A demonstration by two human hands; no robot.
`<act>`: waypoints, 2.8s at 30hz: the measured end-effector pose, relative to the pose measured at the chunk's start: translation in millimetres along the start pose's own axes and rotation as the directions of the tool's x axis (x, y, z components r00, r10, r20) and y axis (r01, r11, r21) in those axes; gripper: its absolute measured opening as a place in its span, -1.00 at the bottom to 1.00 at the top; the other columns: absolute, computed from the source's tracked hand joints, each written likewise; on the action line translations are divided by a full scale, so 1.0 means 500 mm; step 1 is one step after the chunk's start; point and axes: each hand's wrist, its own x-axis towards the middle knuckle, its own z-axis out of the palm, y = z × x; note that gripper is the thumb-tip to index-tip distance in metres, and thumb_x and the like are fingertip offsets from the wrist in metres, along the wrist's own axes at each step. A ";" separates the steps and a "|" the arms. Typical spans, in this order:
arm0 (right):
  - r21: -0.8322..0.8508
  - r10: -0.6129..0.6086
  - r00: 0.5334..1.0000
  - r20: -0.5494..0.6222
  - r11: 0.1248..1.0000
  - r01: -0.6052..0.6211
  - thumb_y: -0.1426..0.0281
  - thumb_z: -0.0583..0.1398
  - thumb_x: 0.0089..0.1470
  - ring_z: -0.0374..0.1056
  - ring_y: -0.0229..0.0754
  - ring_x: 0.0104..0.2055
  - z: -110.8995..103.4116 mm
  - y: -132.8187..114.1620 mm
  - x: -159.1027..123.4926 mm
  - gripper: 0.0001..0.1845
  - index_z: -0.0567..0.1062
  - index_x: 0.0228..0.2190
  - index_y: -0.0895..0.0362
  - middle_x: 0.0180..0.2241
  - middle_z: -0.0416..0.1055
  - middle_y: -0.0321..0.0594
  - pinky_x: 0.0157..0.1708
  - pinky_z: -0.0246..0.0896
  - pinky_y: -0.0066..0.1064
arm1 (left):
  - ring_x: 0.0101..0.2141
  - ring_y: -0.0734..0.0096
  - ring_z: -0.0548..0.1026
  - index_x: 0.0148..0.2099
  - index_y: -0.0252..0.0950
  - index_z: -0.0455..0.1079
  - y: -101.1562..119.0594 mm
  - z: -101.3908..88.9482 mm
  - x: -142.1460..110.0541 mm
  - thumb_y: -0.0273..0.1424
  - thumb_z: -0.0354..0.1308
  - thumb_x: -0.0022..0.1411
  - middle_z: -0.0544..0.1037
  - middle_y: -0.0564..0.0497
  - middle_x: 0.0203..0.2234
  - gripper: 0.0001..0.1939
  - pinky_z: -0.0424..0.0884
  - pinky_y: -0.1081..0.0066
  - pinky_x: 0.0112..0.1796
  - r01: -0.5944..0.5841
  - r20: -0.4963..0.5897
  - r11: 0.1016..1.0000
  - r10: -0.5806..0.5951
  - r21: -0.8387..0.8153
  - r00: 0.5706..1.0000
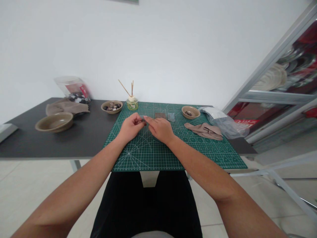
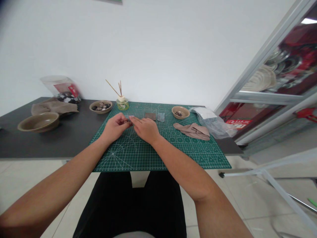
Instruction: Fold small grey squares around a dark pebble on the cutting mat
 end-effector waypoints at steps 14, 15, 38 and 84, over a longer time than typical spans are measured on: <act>0.318 0.214 0.973 -0.087 0.932 -0.176 0.42 0.04 0.25 0.47 -0.18 -0.11 0.010 0.025 0.005 -0.60 0.49 0.05 0.08 -0.07 0.57 -0.19 -0.08 0.30 -0.36 | -0.51 0.39 0.51 -0.19 -0.24 0.32 -0.003 0.004 0.010 -0.33 0.27 0.05 0.47 0.14 -0.63 -0.73 0.41 0.36 -0.37 0.085 0.044 0.976 -0.078 -0.201 0.996; 0.366 0.215 0.972 -0.094 0.916 -0.168 0.42 0.05 0.25 0.48 -0.19 -0.11 0.011 0.027 0.004 -0.62 0.51 0.03 0.08 -0.07 0.57 -0.20 -0.08 0.31 -0.38 | -0.52 0.39 0.50 -0.20 -0.24 0.32 -0.004 0.004 0.011 -0.34 0.28 0.04 0.47 0.15 -0.64 -0.72 0.41 0.37 -0.38 0.084 0.050 0.975 -0.075 -0.205 0.996; 0.752 0.279 0.960 -0.007 0.635 -0.179 0.34 0.29 0.06 0.47 -0.19 -0.24 0.032 0.043 0.013 -0.82 0.64 -0.27 0.10 -0.29 0.60 -0.24 -0.21 0.27 -0.39 | -0.54 0.49 0.37 -0.30 -0.27 0.39 -0.021 0.000 0.012 -0.28 0.34 -0.03 0.41 0.17 -0.60 -0.73 0.26 0.44 -0.45 0.107 0.159 0.994 -0.106 0.000 0.982; 0.755 0.306 0.951 0.044 0.614 -0.232 0.28 0.34 -0.02 0.44 -0.20 -0.35 0.028 0.044 0.009 -0.82 0.66 -0.37 0.10 -0.40 0.59 -0.25 -0.32 0.23 -0.40 | -0.52 0.49 0.35 -0.34 -0.27 0.39 -0.013 -0.001 0.008 -0.33 0.34 -0.06 0.42 0.17 -0.58 -0.76 0.26 0.43 -0.44 0.123 0.173 0.992 -0.125 0.020 0.977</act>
